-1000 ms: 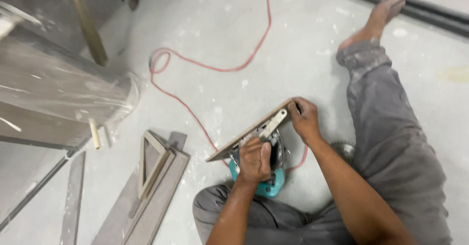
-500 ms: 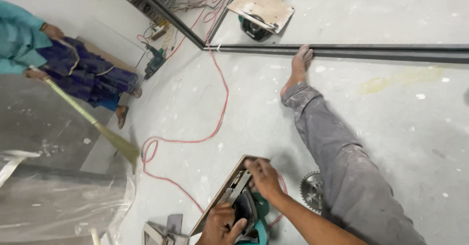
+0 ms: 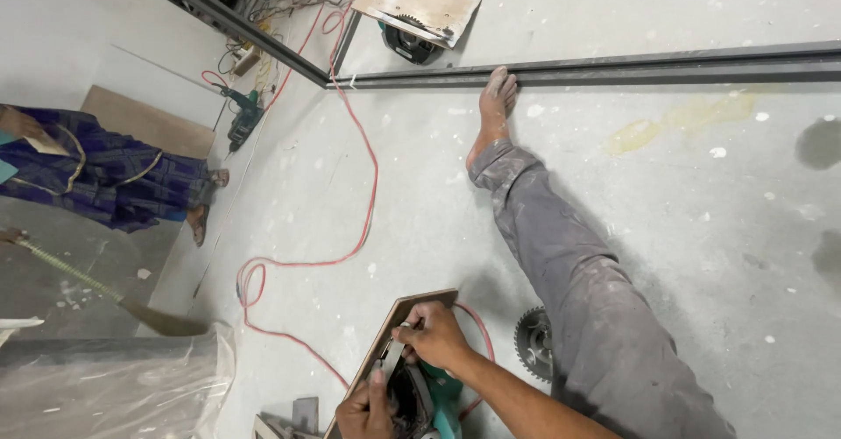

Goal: Replacing parts and reassembling a hand-held circular saw.

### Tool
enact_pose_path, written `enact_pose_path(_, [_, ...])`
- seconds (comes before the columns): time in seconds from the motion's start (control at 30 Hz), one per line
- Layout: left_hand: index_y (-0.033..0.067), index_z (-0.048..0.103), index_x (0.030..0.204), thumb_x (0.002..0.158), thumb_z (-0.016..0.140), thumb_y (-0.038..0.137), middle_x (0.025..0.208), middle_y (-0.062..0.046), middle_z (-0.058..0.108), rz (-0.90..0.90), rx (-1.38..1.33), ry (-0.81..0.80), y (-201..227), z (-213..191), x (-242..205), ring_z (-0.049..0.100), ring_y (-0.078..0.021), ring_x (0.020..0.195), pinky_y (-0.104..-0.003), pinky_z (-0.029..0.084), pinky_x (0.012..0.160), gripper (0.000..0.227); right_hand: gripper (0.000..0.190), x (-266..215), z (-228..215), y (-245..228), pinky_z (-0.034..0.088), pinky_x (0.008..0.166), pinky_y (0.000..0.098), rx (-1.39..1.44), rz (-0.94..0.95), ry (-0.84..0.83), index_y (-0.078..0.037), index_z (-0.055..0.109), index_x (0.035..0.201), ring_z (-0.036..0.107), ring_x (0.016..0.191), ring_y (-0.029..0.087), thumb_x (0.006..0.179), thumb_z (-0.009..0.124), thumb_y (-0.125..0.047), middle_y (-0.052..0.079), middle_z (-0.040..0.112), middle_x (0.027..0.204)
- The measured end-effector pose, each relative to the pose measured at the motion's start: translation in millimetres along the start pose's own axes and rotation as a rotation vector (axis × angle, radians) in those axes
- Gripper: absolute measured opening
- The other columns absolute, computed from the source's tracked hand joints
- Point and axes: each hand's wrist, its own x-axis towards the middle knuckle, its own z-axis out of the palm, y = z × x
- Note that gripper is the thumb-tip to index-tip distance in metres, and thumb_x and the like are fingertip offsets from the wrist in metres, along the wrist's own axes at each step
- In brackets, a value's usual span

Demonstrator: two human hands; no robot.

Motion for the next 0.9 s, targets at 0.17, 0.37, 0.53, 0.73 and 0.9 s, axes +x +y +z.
enact_pose_path(0.17, [0.0034,0.056,0.050,0.077,0.081,0.016,0.048,-0.010,0.051,0.526,0.368,-0.193,34.2,-12.0,11.4,0.053,-0.0240,0.044,-0.041,0.037,0.044,0.039,0.016,1.4,-3.7,1.4,0.059,0.050,0.0286,0.065,0.011,-0.065,0.003,0.063,0.085,0.071,0.057,0.015,0.089,0.076,-0.005,0.012,0.070,0.071])
enact_pose_path(0.37, [0.0004,0.054,0.053,0.079,0.081,0.015,0.051,-0.010,0.049,0.383,0.328,0.237,43.1,16.9,-5.4,0.048,-0.0204,0.046,-0.036,0.035,0.046,0.040,0.019,5.5,-2.8,6.2,0.058,0.049,0.0282,-0.003,-0.007,-0.041,0.001,0.062,0.085,0.068,0.055,0.014,0.089,0.078,-0.010,0.012,0.070,0.070])
enact_pose_path(0.53, [0.0017,0.050,0.061,0.094,0.073,0.015,0.059,-0.004,0.054,0.008,-0.182,0.408,18.8,32.6,-9.0,0.046,-0.0111,0.056,-0.031,0.036,0.052,0.042,0.019,-1.4,-0.2,-5.1,0.057,0.048,0.0282,-0.051,-0.028,-0.033,0.001,0.062,0.084,0.069,0.055,0.014,0.089,0.078,-0.009,0.011,0.071,0.071])
enact_pose_path(0.73, [0.0106,0.045,0.061,0.098,0.065,0.020,0.058,-0.001,0.045,0.078,-0.682,0.530,-3.9,4.5,6.2,0.042,-0.0105,0.054,-0.030,0.038,0.054,0.043,0.019,1.2,-0.1,2.7,0.059,0.050,0.0283,-0.120,-0.071,0.000,-0.001,0.062,0.083,0.069,0.059,0.012,0.090,0.076,-0.011,0.007,0.068,0.072])
enact_pose_path(0.9, [0.0129,0.040,0.058,0.107,0.053,0.027,0.050,-0.004,0.045,0.021,-0.679,0.714,19.5,-14.5,4.9,0.040,-0.0146,0.044,-0.033,0.035,0.047,0.053,0.017,-3.2,0.0,-3.8,0.059,0.052,0.0275,-0.162,-0.065,0.032,-0.002,0.064,0.083,0.069,0.059,0.012,0.092,0.074,-0.013,0.006,0.069,0.072])
